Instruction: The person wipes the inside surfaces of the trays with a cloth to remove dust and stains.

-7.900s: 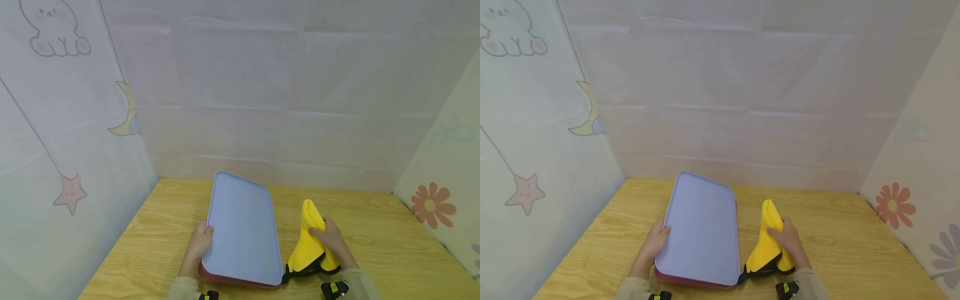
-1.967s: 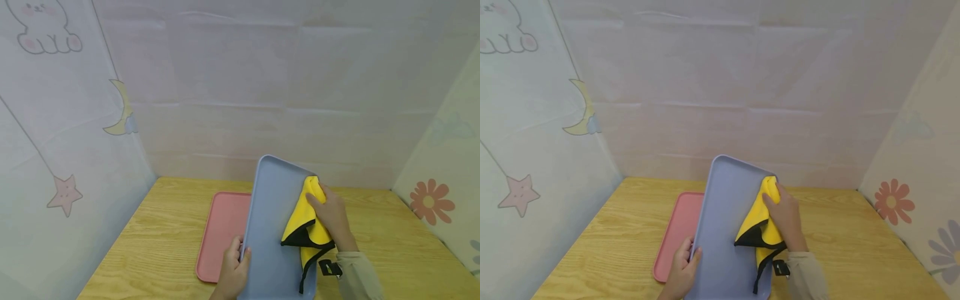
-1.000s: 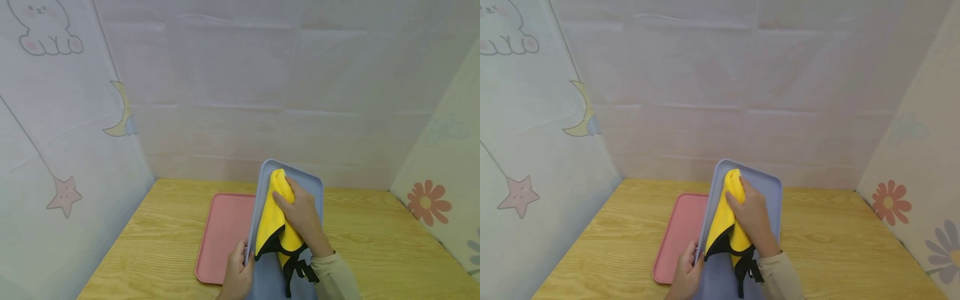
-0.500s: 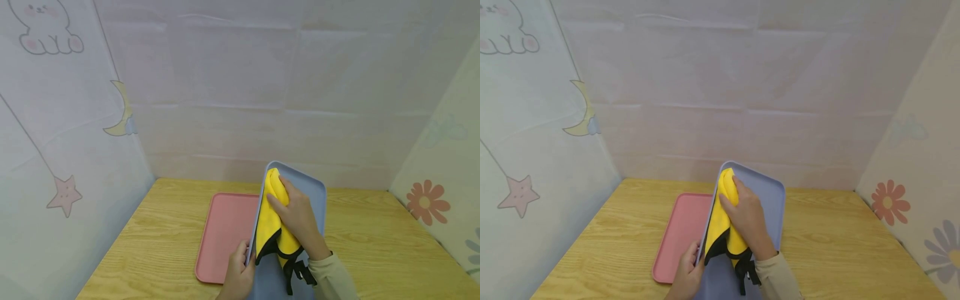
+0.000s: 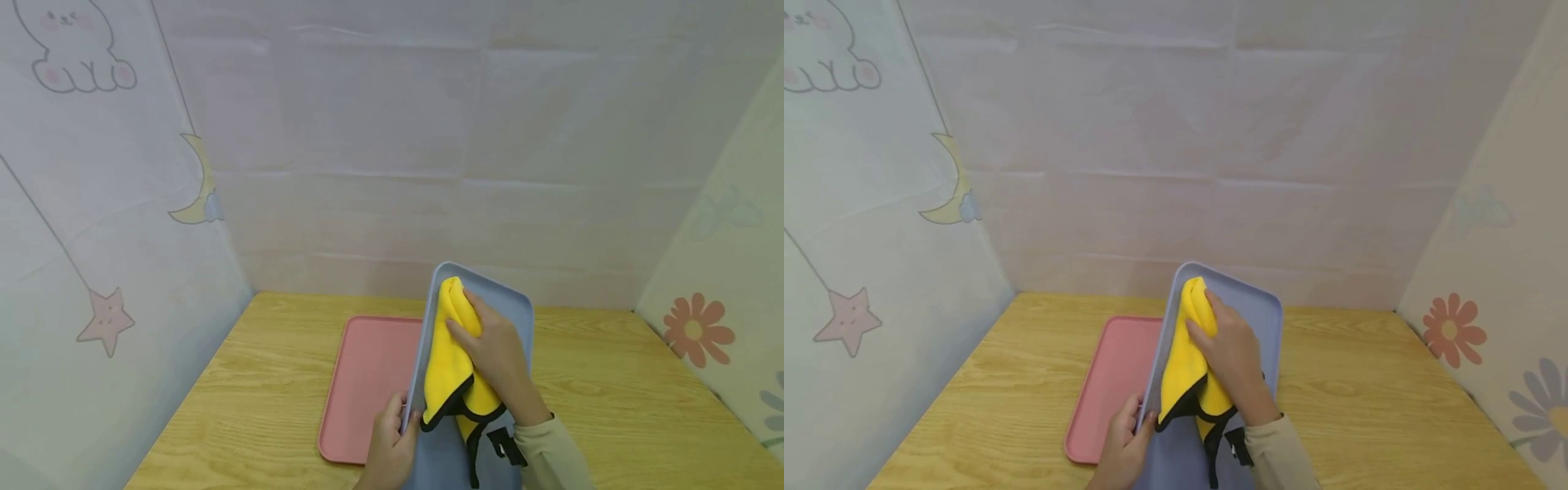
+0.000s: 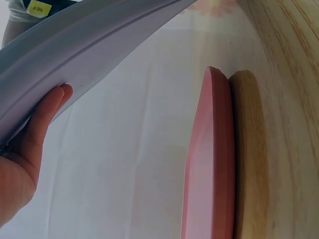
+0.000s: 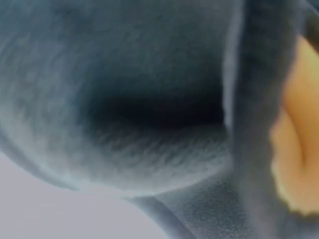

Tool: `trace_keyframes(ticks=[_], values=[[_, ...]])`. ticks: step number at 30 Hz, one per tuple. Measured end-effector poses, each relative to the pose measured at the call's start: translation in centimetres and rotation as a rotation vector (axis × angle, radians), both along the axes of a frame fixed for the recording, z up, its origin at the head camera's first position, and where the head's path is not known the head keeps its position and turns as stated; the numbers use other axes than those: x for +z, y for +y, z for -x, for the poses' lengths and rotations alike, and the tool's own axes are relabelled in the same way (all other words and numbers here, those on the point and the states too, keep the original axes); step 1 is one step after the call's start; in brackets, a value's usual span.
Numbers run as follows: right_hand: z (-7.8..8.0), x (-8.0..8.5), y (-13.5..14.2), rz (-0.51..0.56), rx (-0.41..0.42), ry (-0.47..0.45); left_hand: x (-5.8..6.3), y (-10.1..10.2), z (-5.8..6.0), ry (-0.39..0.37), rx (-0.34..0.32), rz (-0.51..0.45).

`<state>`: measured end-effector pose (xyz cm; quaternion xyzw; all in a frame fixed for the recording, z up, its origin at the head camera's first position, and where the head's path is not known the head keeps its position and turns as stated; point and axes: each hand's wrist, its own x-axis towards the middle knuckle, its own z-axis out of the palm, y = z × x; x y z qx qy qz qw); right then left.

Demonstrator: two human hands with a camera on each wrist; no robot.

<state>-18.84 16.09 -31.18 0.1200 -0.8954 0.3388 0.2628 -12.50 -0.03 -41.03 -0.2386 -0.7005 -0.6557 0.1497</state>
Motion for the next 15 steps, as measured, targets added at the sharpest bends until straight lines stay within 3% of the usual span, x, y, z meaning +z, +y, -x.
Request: trace_keyframes(ticks=[8, 15], values=[[0.4, -1.0, 1.2, -0.033, -0.028, -0.052, -0.4, -0.3, 0.1, -0.035, 0.006, -0.024], [0.8, -1.6, 2.3, -0.082, -0.074, -0.093, -0.1, -0.6, 0.0, -0.058, -0.002, -0.054]])
